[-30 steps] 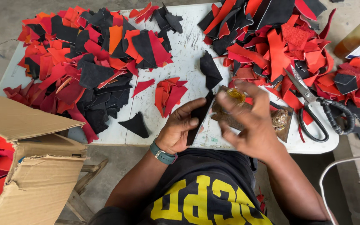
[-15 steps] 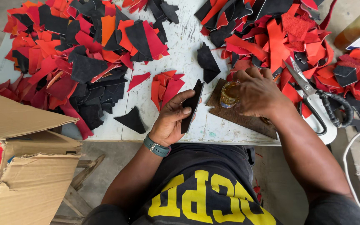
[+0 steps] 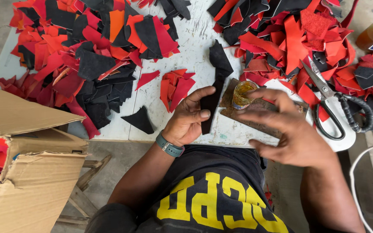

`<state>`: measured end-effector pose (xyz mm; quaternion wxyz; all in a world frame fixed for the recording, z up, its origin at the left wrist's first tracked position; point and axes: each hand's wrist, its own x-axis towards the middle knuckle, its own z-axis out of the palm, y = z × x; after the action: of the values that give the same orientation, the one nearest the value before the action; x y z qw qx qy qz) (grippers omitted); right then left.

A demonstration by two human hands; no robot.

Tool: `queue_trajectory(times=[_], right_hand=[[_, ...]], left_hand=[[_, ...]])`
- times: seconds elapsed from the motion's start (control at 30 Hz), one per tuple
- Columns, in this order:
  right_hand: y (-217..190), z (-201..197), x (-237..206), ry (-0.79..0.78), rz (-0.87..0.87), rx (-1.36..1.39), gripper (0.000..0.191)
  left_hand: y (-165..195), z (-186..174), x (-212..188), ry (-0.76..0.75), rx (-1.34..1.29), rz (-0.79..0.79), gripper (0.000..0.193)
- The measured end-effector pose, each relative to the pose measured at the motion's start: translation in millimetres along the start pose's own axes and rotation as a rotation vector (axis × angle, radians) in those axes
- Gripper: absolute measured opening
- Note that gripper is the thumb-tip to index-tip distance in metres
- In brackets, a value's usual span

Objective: The person repeatedly picks red and black foam pieces, applies adhesive from a small jar to the edges, and presses them together to form layered units. The person uses scissors to trim excess material and places finished pieces on the table.

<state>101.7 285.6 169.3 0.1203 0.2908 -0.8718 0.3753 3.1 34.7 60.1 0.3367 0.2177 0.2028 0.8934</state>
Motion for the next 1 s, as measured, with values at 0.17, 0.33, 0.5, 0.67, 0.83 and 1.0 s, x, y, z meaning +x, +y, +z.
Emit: queue_trajectory(times=[0.17,0.33,0.5,0.67,0.83,1.0], right_hand=[[-11.0,22.8,6.3,0.041,-0.069,-0.058,0.069],[-20.7,28.6,4.0,0.051,-0.118,-0.242,0.064],[-37.8,36.5,1.1,0.049,-0.190,-0.374,0.059],[-39.2,41.0,6.9,0.129,-0.110,-0.670,0.060],[-31.5,35.4,12.0,0.173,-0.118,-0.681,0.066],[-27.8,25.1,18.6,0.240,-0.063,-0.736,0.064]], left_hand=[[-0.8,6.6,4.4,-0.025,0.020,-0.001,0.058],[2.0,5.7,4.5,-0.020,0.007,0.014,0.056],[3.8,4.7,2.8,-0.012,-0.001,0.023,0.055],[3.4,4.9,-2.7,-0.015,-0.011,0.017,0.057],[2.9,6.1,-10.0,0.033,0.005,0.006,0.059],[2.2,6.9,-12.1,0.012,0.009,-0.023,0.059]])
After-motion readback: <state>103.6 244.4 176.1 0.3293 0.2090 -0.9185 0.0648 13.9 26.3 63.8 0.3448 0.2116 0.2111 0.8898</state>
